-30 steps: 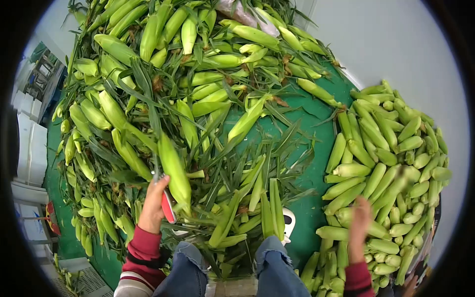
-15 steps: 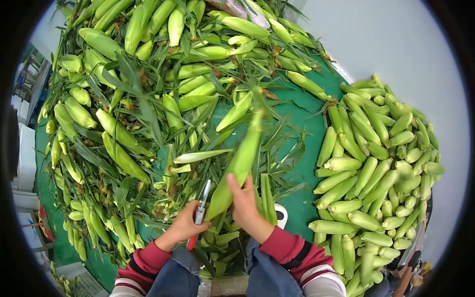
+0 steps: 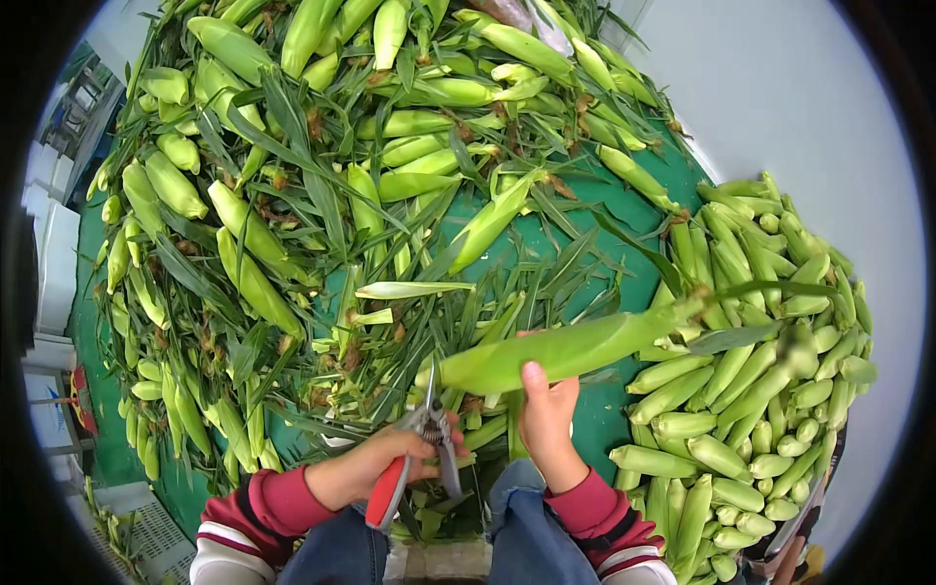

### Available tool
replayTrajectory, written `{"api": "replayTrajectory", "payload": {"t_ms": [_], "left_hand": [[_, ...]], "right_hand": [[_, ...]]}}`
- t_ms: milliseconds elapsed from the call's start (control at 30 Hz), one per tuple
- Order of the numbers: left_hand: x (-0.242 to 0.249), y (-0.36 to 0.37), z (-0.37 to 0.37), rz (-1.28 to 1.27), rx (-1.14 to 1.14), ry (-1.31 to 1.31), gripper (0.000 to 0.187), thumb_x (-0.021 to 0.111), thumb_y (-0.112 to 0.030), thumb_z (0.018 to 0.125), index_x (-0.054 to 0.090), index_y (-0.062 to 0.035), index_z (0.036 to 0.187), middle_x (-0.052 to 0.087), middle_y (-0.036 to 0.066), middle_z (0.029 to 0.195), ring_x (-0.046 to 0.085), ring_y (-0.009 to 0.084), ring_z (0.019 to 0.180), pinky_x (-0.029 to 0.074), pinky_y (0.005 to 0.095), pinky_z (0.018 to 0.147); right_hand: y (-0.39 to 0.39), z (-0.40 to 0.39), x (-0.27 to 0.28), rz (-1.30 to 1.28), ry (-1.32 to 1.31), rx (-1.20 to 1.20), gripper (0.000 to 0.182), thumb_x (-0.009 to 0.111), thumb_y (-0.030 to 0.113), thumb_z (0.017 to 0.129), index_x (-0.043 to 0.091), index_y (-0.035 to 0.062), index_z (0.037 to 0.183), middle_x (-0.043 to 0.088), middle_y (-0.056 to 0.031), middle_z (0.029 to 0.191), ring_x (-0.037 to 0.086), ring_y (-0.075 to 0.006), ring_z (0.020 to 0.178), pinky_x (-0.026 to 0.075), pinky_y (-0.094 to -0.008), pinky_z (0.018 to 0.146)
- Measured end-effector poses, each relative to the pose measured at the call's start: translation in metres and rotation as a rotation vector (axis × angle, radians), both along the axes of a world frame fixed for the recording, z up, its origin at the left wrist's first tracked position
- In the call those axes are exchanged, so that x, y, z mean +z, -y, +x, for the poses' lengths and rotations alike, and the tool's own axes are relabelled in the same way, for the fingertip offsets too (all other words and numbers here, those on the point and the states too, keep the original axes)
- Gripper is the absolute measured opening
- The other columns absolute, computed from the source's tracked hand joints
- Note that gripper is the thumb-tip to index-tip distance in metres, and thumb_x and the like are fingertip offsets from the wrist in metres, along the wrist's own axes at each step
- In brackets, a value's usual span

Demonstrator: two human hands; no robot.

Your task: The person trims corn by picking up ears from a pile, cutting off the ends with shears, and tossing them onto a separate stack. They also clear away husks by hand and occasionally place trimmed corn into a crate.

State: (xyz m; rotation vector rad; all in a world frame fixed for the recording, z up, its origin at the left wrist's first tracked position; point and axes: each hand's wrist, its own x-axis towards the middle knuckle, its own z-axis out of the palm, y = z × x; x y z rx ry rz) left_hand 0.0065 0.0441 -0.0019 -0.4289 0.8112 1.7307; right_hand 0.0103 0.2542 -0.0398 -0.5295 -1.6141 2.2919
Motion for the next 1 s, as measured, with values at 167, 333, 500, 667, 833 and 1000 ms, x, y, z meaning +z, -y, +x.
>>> {"api": "replayTrajectory", "payload": {"t_ms": [167,333,500,667,833,1000], "left_hand": [[-0.020,-0.008,0.009,-0.048,-0.054,-0.058,0.032,0.055,-0.010,0.084,0.047,-0.0023,0.113,0.057,0.008,0.090,0.062,0.0224,0.082,0.052,0.0329,0.070],[-0.005,0.008,0.016,-0.517,-0.296,-1.005,0.043,0.072,-0.019,0.080,0.045,-0.0005,0.108,0.058,0.010,0.073,0.062,0.0202,0.066,0.050,0.0345,0.055],[-0.012,-0.011,-0.024,-0.563,-0.315,-1.303,0.063,0.079,-0.021,0.072,0.039,-0.0016,0.116,0.059,0.015,0.087,0.063,0.0295,0.075,0.049,0.0370,0.064],[-0.010,-0.006,-0.024,-0.343,-0.278,-1.033,0.055,0.074,-0.008,0.071,0.044,-0.0051,0.117,0.057,0.010,0.097,0.057,0.0163,0.086,0.046,0.0292,0.076],[-0.027,0.012,-0.015,-0.116,-0.082,-0.800,0.055,0.063,0.003,0.076,0.042,-0.0091,0.125,0.058,0.006,0.109,0.059,0.0159,0.090,0.047,0.0318,0.080],[-0.010,0.025,0.001,-0.143,0.059,-0.347,0.056,0.063,0.002,0.076,0.042,-0.0059,0.127,0.052,0.012,0.118,0.052,0.0161,0.109,0.044,0.0314,0.091]], "right_hand": [[-0.005,0.007,-0.002,0.163,0.036,0.089,0.047,0.068,0.020,0.086,0.045,0.0005,0.122,0.054,-0.0089,0.114,0.052,-0.0166,0.102,0.042,-0.0319,0.091],[-0.006,0.006,0.000,-0.026,0.162,-0.039,0.049,0.068,0.023,0.088,0.043,0.0018,0.124,0.053,-0.0067,0.114,0.052,-0.0155,0.102,0.042,-0.0305,0.090],[0.014,0.007,0.012,-0.208,0.269,0.172,0.045,0.065,0.024,0.091,0.045,0.0027,0.126,0.055,-0.0049,0.114,0.053,-0.0134,0.103,0.043,-0.0306,0.091],[0.001,0.007,0.017,-0.246,0.252,0.330,0.048,0.069,0.026,0.088,0.048,0.0019,0.124,0.059,-0.0057,0.111,0.057,-0.0160,0.101,0.046,-0.0317,0.089],[0.001,0.011,-0.004,-0.493,0.153,0.276,0.061,0.067,0.040,0.085,0.047,0.0024,0.128,0.059,-0.0092,0.117,0.059,-0.0215,0.103,0.047,-0.0336,0.091],[-0.009,0.006,-0.019,-1.107,0.092,0.294,0.078,0.041,0.071,0.086,0.044,0.0100,0.134,0.056,-0.0100,0.125,0.059,-0.0249,0.105,0.049,-0.0380,0.089]]}}
